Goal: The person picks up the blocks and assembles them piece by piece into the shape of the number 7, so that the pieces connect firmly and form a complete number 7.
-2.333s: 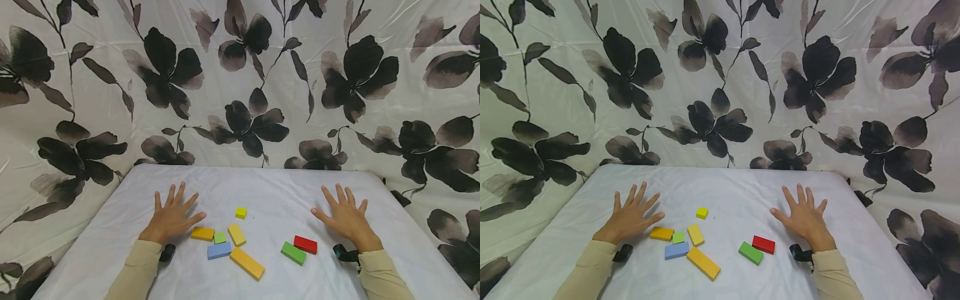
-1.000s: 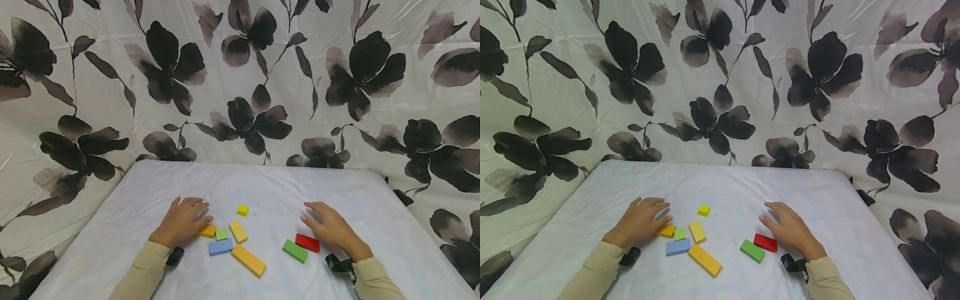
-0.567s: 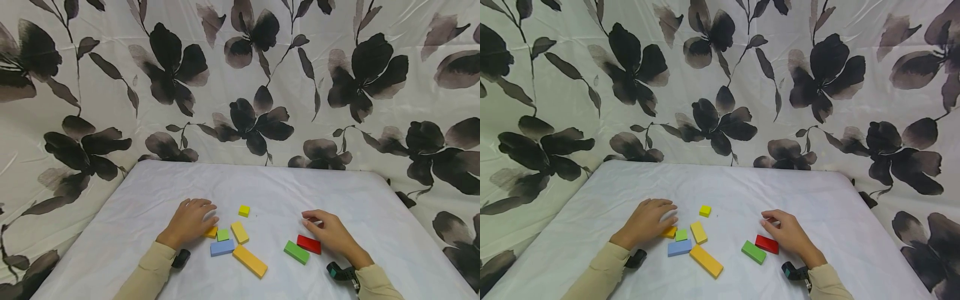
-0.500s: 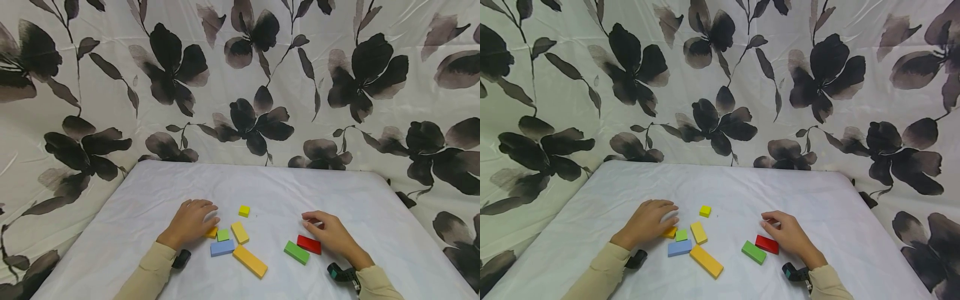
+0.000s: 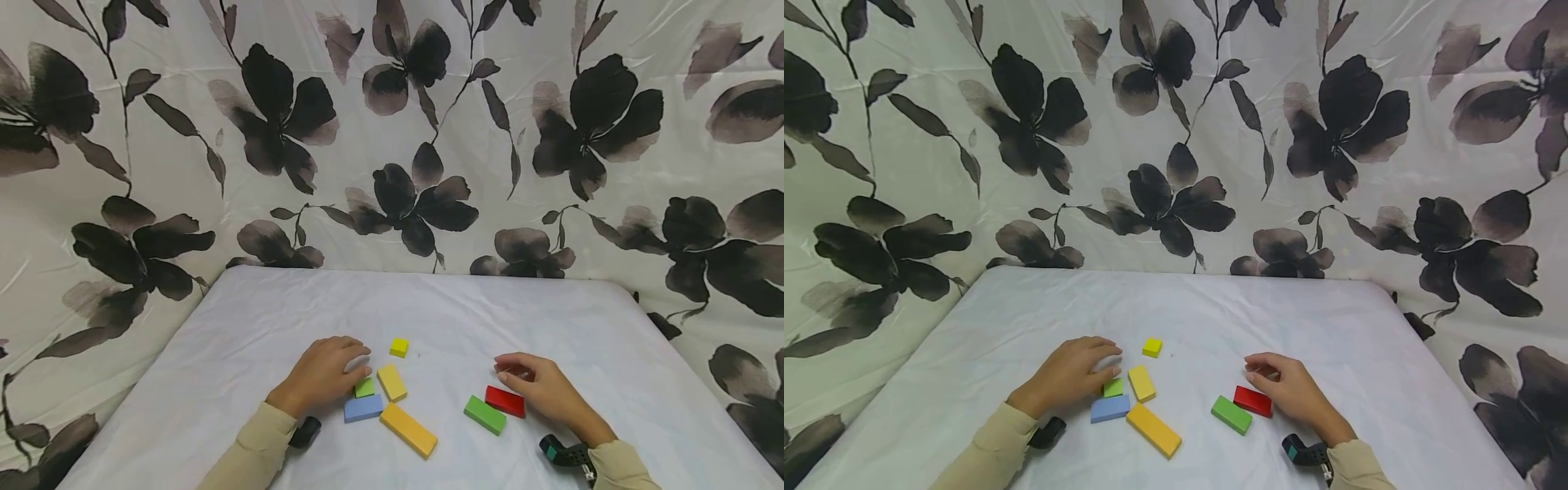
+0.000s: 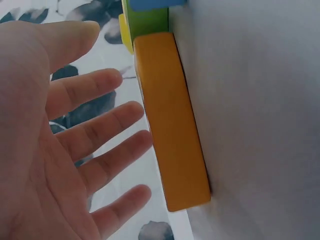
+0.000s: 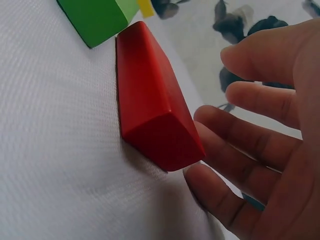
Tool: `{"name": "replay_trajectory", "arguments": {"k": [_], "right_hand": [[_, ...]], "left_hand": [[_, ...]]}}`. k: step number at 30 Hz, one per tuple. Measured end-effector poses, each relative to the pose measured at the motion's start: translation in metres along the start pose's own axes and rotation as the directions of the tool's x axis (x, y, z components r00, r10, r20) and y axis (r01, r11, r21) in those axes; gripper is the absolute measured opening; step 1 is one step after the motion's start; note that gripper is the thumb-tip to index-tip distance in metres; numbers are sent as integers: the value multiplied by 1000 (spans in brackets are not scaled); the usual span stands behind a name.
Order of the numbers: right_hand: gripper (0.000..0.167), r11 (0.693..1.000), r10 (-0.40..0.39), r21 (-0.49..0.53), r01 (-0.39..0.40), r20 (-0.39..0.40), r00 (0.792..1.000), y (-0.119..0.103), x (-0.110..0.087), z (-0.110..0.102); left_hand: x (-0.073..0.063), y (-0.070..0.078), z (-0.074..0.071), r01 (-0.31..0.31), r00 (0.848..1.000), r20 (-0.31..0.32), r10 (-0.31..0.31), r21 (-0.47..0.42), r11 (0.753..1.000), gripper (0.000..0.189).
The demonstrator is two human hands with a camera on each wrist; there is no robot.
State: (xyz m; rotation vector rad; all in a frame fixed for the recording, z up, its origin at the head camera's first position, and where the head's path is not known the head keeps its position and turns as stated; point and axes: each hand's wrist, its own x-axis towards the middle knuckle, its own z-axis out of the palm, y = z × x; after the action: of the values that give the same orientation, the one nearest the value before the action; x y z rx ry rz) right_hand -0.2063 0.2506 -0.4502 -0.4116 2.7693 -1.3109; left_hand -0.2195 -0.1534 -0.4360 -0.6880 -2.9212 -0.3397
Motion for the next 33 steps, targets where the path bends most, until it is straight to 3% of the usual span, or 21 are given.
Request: {"name": "replay_trajectory", "arguments": {"k": [6,17,27,33], "right_hand": [[37,1000,17,25,-18,39,999,2,0,2],[38,998,5,54,-9,78,997,4,-5,5],[32,998,-51,43,45,148,988,7,-8,0],[30,998,-59,3,59,156,986,10,-8,-3]], "left_hand": [[-1,1,2,-84,996,-39,82,-57,995,35],[-2,16,-1,-112,994,-26,109,-122,986,36],[-2,31,-5,-160,986,0,166,-263,951,35],[-3,39,-5,-199,968,69,243,-382,902,34]]}}
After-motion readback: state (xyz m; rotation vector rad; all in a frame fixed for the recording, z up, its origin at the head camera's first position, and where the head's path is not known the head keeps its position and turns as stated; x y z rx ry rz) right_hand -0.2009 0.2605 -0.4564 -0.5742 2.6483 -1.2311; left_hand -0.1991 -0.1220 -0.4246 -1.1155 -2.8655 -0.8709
